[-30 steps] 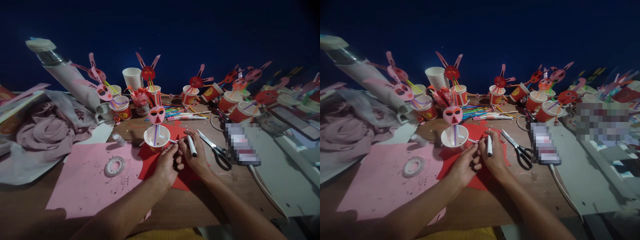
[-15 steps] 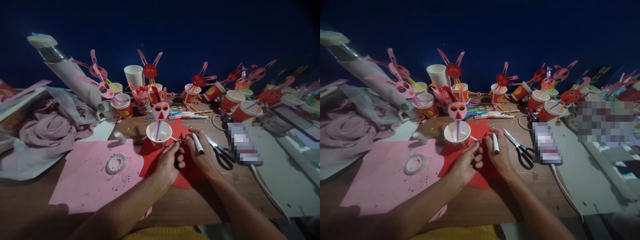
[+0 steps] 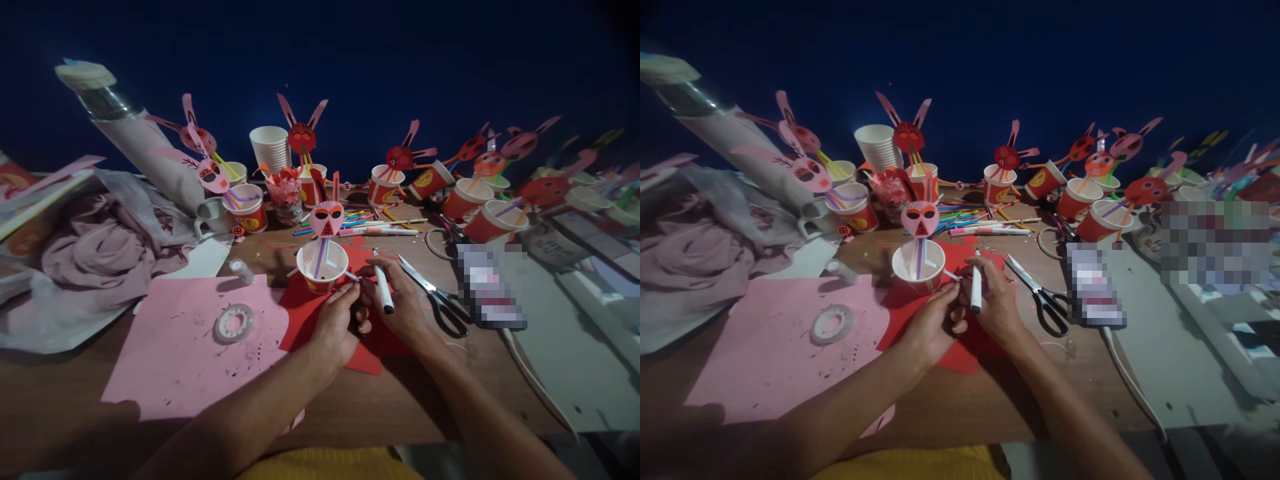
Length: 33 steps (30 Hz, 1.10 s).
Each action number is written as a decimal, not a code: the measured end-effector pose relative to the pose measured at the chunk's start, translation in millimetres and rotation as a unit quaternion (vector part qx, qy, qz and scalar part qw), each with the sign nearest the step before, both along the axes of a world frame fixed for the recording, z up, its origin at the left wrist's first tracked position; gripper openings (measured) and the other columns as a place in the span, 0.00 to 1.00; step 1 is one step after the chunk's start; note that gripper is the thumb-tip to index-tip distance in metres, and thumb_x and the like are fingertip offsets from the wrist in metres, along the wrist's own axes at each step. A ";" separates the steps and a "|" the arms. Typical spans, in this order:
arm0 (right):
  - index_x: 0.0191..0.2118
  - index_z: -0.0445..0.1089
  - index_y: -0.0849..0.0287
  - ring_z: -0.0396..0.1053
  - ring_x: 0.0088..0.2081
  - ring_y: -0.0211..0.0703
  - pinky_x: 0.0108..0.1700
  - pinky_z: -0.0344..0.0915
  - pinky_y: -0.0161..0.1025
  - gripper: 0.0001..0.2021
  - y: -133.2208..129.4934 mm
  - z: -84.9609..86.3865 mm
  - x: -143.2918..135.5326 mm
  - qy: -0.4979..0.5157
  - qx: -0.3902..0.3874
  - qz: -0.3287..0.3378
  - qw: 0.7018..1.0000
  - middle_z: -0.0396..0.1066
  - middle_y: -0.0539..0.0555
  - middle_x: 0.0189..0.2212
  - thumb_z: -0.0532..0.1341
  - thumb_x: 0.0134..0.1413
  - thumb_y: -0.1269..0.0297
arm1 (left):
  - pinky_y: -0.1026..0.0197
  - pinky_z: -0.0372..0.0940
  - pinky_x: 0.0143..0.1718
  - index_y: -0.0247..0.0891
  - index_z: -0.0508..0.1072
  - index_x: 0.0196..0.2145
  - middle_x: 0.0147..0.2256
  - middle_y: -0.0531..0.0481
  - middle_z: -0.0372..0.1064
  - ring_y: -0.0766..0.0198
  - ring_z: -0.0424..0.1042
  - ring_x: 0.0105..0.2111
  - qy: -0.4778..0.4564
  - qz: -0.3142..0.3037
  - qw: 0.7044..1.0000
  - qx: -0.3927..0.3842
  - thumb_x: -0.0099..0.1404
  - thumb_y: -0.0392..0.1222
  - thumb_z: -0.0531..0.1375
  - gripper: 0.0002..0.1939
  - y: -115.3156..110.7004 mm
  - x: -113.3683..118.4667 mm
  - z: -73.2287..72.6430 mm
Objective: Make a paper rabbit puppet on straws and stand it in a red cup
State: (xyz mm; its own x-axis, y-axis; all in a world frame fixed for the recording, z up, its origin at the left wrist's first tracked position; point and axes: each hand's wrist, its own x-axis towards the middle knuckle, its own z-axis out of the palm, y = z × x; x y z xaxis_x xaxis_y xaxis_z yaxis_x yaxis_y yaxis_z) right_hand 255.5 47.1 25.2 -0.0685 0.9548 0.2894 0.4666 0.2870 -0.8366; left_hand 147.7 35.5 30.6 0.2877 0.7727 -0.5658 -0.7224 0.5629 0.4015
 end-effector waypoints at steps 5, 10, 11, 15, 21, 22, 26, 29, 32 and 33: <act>0.44 0.61 0.54 0.68 0.38 0.44 0.39 0.65 0.42 0.15 5.0 -6.9 6.4 -0.054 0.040 0.024 0.997 0.69 0.53 0.36 0.54 0.48 0.74 | 0.72 0.44 0.13 0.35 0.61 0.26 0.17 0.59 0.56 0.77 0.53 0.13 -0.028 -0.001 1.000 -0.011 0.59 0.30 0.53 0.05 0.9 -1.9 -2.2; 0.44 0.60 0.55 0.68 0.37 0.45 0.39 0.65 0.43 0.15 9.8 -16.9 11.5 -0.072 0.092 0.033 0.993 0.67 0.53 0.35 0.54 0.49 0.73 | 0.72 0.44 0.13 0.36 0.60 0.26 0.18 0.59 0.57 0.77 0.53 0.12 -0.061 -0.016 0.997 -0.033 0.58 0.30 0.52 0.05 2.2 -4.8 -0.6; 0.44 0.60 0.55 0.68 0.37 0.45 0.39 0.65 0.43 0.14 10.4 -17.7 11.7 -0.073 0.094 0.030 0.992 0.67 0.53 0.34 0.54 0.50 0.72 | 0.72 0.44 0.13 0.36 0.60 0.26 0.18 0.58 0.57 0.77 0.53 0.12 -0.069 -0.020 0.997 -0.034 0.58 0.30 0.52 0.05 2.3 -5.1 0.1; 0.43 0.60 0.53 0.67 0.35 0.43 0.38 0.65 0.43 0.11 12.0 -17.7 10.2 -0.077 0.094 0.024 0.992 0.67 0.51 0.32 0.53 0.52 0.70 | 0.72 0.44 0.13 0.36 0.60 0.27 0.18 0.59 0.56 0.77 0.51 0.12 -0.090 -0.027 0.995 -0.033 0.58 0.29 0.51 0.05 2.2 -5.4 0.6; 0.40 0.59 0.53 0.67 0.35 0.42 0.38 0.65 0.43 0.09 11.9 -14.6 6.1 -0.064 0.091 0.015 0.994 0.67 0.51 0.32 0.53 0.52 0.70 | 0.72 0.43 0.13 0.36 0.61 0.27 0.18 0.58 0.57 0.77 0.52 0.12 -0.093 -0.032 0.995 -0.018 0.57 0.30 0.52 0.04 1.4 -5.7 -4.6; 0.40 0.59 0.53 0.67 0.35 0.42 0.38 0.65 0.43 0.09 11.3 -13.4 5.6 -0.056 0.082 0.016 0.995 0.67 0.51 0.32 0.54 0.52 0.70 | 0.72 0.44 0.13 0.36 0.61 0.28 0.18 0.58 0.57 0.77 0.53 0.12 -0.090 -0.032 0.995 -0.015 0.56 0.30 0.53 0.04 1.5 -5.6 -5.4; 0.42 0.57 0.51 0.69 0.34 0.41 0.37 0.66 0.42 0.10 8.9 -8.9 6.0 0.023 0.008 0.034 0.999 0.69 0.51 0.34 0.54 0.53 0.67 | 0.72 0.44 0.14 0.36 0.63 0.29 0.18 0.58 0.59 0.77 0.53 0.12 -0.078 -0.027 0.997 -0.013 0.56 0.30 0.54 0.03 1.9 -5.0 -6.4; 0.43 0.57 0.50 0.69 0.38 0.42 0.39 0.66 0.43 0.10 8.7 -7.5 8.6 0.073 -0.019 0.042 0.996 0.69 0.52 0.36 0.53 0.54 0.64 | 0.71 0.44 0.14 0.36 0.62 0.28 0.19 0.58 0.59 0.77 0.54 0.12 -0.072 -0.022 0.997 -0.013 0.56 0.30 0.54 0.04 1.9 -4.6 -5.9; 0.43 0.57 0.50 0.69 0.40 0.43 0.42 0.65 0.45 0.09 9.4 -6.1 10.8 0.080 -0.020 0.039 0.996 0.69 0.52 0.36 0.52 0.55 0.63 | 0.71 0.44 0.14 0.36 0.61 0.26 0.18 0.57 0.59 0.76 0.54 0.12 -0.070 -0.022 0.997 -0.015 0.56 0.30 0.53 0.05 2.0 -4.4 -5.8; 0.43 0.57 0.50 0.69 0.39 0.43 0.43 0.64 0.45 0.09 9.6 -5.2 10.9 0.076 -0.021 0.037 0.996 0.69 0.52 0.35 0.52 0.55 0.63 | 0.71 0.44 0.14 0.36 0.61 0.26 0.18 0.57 0.59 0.76 0.54 0.12 -0.069 -0.023 0.997 -0.016 0.56 0.30 0.53 0.05 2.1 -4.3 -5.9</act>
State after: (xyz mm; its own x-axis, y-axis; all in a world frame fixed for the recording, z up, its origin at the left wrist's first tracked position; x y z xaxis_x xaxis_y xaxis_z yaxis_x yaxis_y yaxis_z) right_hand 266.4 56.6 20.0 -0.0985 0.9601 0.2618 0.3127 0.2796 -0.9078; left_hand 143.3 37.6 24.6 0.3993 0.7390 -0.5427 -0.7434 0.6074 0.2802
